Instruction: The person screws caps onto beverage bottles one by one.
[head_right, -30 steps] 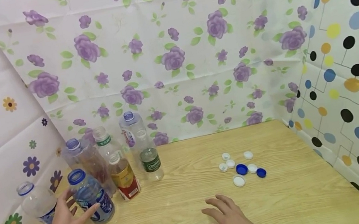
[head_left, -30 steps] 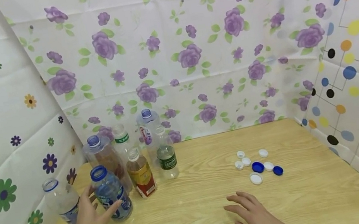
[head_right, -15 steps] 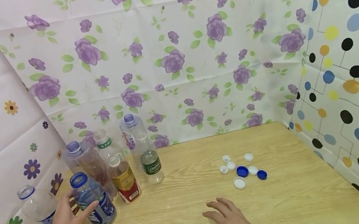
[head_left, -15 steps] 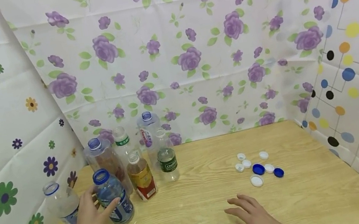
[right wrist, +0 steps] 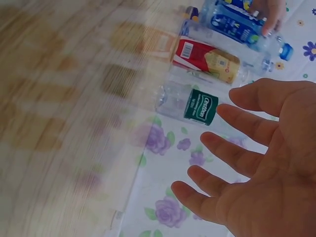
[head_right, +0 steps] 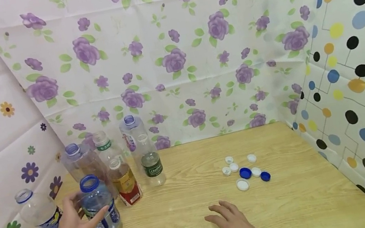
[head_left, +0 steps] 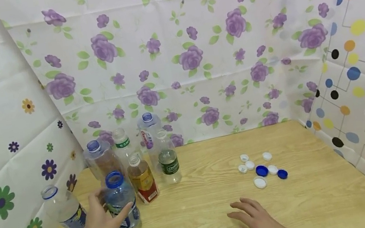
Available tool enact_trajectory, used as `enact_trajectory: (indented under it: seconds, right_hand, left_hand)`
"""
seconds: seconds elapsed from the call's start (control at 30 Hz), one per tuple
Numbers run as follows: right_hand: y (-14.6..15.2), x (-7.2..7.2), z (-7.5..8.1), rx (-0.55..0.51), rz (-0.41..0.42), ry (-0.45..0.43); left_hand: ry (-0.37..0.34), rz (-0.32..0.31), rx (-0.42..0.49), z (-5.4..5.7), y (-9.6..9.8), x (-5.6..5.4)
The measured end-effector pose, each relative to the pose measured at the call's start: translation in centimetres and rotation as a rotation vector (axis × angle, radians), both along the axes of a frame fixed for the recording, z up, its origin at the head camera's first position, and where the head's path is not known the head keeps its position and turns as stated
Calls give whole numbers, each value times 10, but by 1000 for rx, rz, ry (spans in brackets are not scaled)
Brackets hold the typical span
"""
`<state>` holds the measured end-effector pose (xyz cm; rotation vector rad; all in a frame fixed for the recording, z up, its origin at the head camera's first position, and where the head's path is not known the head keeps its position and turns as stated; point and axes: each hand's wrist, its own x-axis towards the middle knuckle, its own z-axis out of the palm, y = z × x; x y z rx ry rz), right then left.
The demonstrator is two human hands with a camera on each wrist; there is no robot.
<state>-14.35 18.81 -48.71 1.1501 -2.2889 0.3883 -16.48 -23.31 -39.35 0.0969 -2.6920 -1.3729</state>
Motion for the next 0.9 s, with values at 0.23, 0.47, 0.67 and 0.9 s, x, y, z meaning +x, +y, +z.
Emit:
enact_trajectory:
  seconds: [0.23,0.47,0.67,0.9]
  right_hand:
    - [-2,3,-3,30,-41,-52]
    - [-3,2,-8,10,-59,-109]
    - [-2,-1,-17,-52,-32,-134]
    - [-7,-5,-7,-40,-56,-238]
  left_hand:
    - [65,-114,24,14,39,14]
    - [115,-226,91,18,75,10]
    - [158,-326,150,20,109,6]
    - [184,-411,221,20,135,-1]
